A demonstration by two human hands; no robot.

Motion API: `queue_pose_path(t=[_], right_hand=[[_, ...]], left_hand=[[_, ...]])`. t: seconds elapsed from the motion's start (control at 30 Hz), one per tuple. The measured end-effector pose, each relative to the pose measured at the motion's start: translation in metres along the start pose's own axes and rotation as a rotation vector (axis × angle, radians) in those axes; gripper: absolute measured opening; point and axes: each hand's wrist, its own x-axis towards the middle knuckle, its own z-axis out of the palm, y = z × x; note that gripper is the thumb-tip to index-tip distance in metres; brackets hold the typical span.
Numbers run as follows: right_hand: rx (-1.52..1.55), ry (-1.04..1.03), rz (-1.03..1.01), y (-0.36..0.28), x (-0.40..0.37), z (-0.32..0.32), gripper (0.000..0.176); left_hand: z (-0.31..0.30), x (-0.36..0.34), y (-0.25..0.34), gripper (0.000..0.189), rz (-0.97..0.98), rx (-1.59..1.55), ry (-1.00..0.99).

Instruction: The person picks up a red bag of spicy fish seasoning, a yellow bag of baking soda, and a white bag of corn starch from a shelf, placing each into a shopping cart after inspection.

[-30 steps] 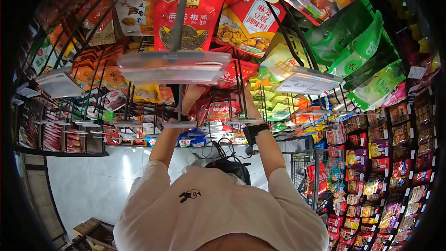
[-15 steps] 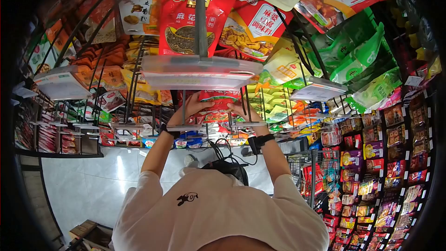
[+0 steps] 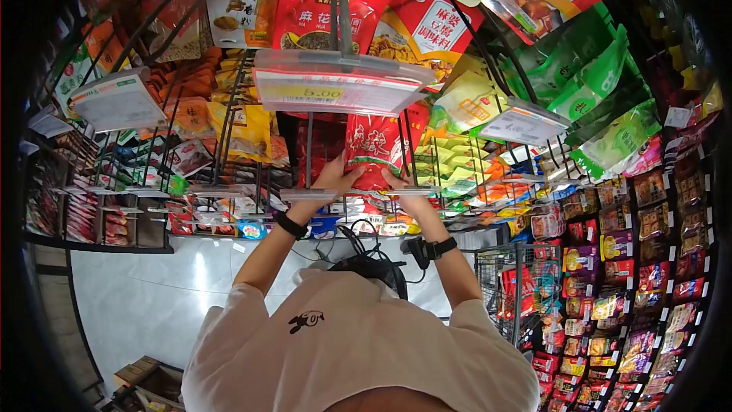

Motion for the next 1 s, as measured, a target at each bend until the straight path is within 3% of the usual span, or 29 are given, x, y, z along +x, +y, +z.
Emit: queue_pose_path(t=[0.03, 0.13, 0.17, 0.27, 0.3, 0.4, 0.53, 0.57, 0.67, 0.7, 0.73, 0.8, 0.87, 0.93, 1.0], right_hand=[[0.024, 0.027, -0.054, 0.01, 0.001, 0.0, 0.044], [-0.264, -0.009, 0.078, 0.0, -0.015, -0.006, 0.049], [-0.428, -0.069, 0.231, -0.04, -0.033, 0.001, 0.036], [-0.313, -0.025, -0.101, -0.019, -0.047, -0.001, 0.029], [-0.375, -0.001, -0.187, -0.015, -0.049, -0.002, 0.027], [-0.395, 0.049, -0.242, -0.009, -0.058, 0.0, 0.028], [-0.514, 0.045, -0.299, 0.005, -0.068, 0.002, 0.028], [-0.576, 0.075, -0.394, 0.005, -0.071, 0.003, 0.029], [-0.544, 0.084, -0.349, 0.011, -0.08, 0.006, 0.028], [-0.522, 0.115, -0.369, 0.016, -0.082, 0.006, 0.029], [-0.577, 0.124, -0.458, 0.026, -0.079, 0.004, 0.031], [-0.706, 0.131, -0.402, 0.035, -0.087, -0.001, 0.032], [-0.562, 0.077, -0.311, 0.012, -0.1, 0.005, 0.031], [-0.469, 0.057, -0.25, 0.015, -0.108, 0.001, 0.03], [-0.466, 0.01, -0.139, 0.019, -0.117, -0.006, 0.031]], left_hand=[[0.001, -0.006, 0.007, 0.051, -0.032, 0.118, 0.007], [0.005, -0.019, 0.016, 0.051, -0.1, 0.174, -0.006], [0.012, -0.024, 0.01, 0.048, -0.032, 0.199, 0.05], [0.017, -0.035, 0.012, 0.044, 0.134, 0.233, 0.058], [0.016, -0.039, 0.023, 0.037, 0.074, 0.221, 0.044], [0.021, -0.047, 0.026, 0.035, 0.211, 0.247, 0.09], [0.022, -0.066, 0.045, 0.035, -0.169, 0.148, -0.033], [0.022, -0.069, 0.039, 0.037, -0.068, 0.141, -0.02], [0.028, -0.075, 0.032, 0.03, 0.088, 0.119, 0.074], [0.027, -0.074, 0.028, 0.029, 0.234, 0.292, 0.106], [0.03, -0.076, 0.028, 0.028, 0.083, 0.067, 0.072], [0.038, -0.088, 0.029, 0.027, -0.252, -0.381, 0.021], [0.035, -0.093, 0.022, 0.028, -0.176, -0.123, -0.041], [0.037, -0.098, 0.027, 0.033, -0.133, -0.075, 0.007], [0.037, -0.101, 0.037, 0.034, -0.4, -0.335, -0.068]])
